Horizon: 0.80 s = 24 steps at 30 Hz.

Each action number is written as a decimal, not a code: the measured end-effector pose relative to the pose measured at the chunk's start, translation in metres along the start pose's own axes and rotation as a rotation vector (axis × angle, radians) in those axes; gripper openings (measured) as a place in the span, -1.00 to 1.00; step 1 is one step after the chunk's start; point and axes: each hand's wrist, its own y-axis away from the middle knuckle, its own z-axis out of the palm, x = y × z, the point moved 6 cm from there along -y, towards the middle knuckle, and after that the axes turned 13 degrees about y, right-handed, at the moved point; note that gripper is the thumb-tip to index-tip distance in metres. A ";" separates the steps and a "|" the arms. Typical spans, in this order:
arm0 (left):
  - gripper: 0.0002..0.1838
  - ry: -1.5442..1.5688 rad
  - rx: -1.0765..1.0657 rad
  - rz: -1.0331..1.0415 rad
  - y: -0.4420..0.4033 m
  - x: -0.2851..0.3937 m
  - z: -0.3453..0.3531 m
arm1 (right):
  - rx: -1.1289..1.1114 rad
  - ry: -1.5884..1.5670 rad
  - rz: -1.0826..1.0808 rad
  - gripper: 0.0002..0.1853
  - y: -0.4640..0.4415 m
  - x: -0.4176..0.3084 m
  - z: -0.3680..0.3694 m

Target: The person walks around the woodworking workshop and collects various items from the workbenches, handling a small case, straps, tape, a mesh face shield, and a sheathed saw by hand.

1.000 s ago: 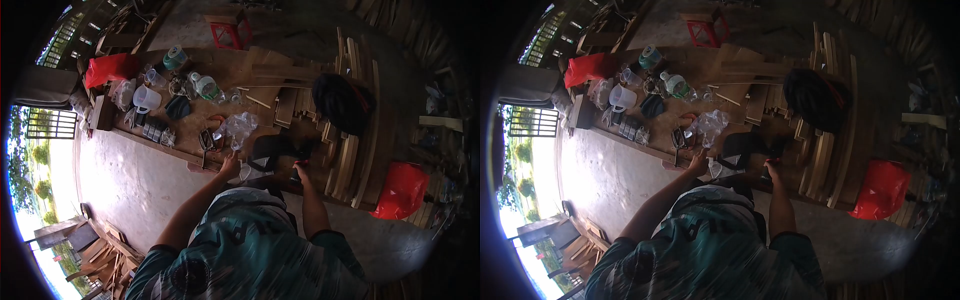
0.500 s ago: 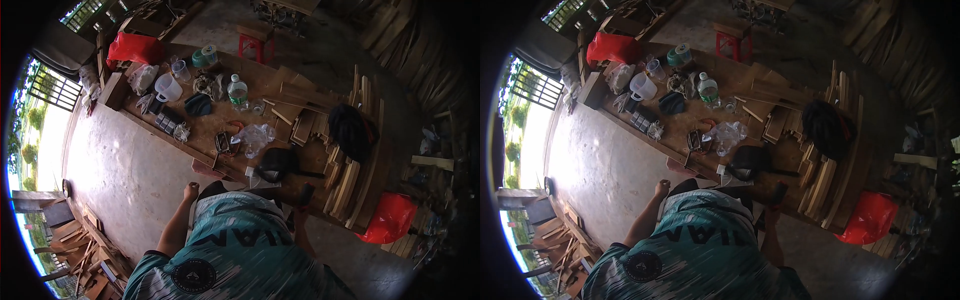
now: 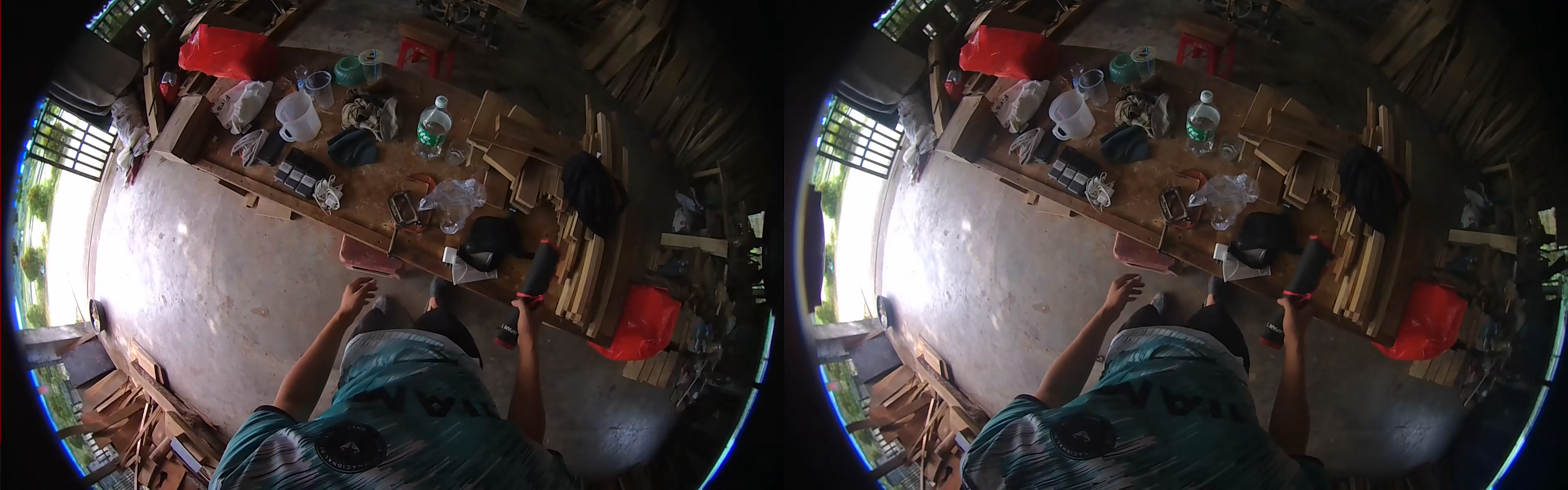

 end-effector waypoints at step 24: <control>-0.76 0.404 -0.465 -0.204 0.194 -0.034 0.359 | -0.070 0.222 -0.491 -0.70 0.200 0.007 -0.199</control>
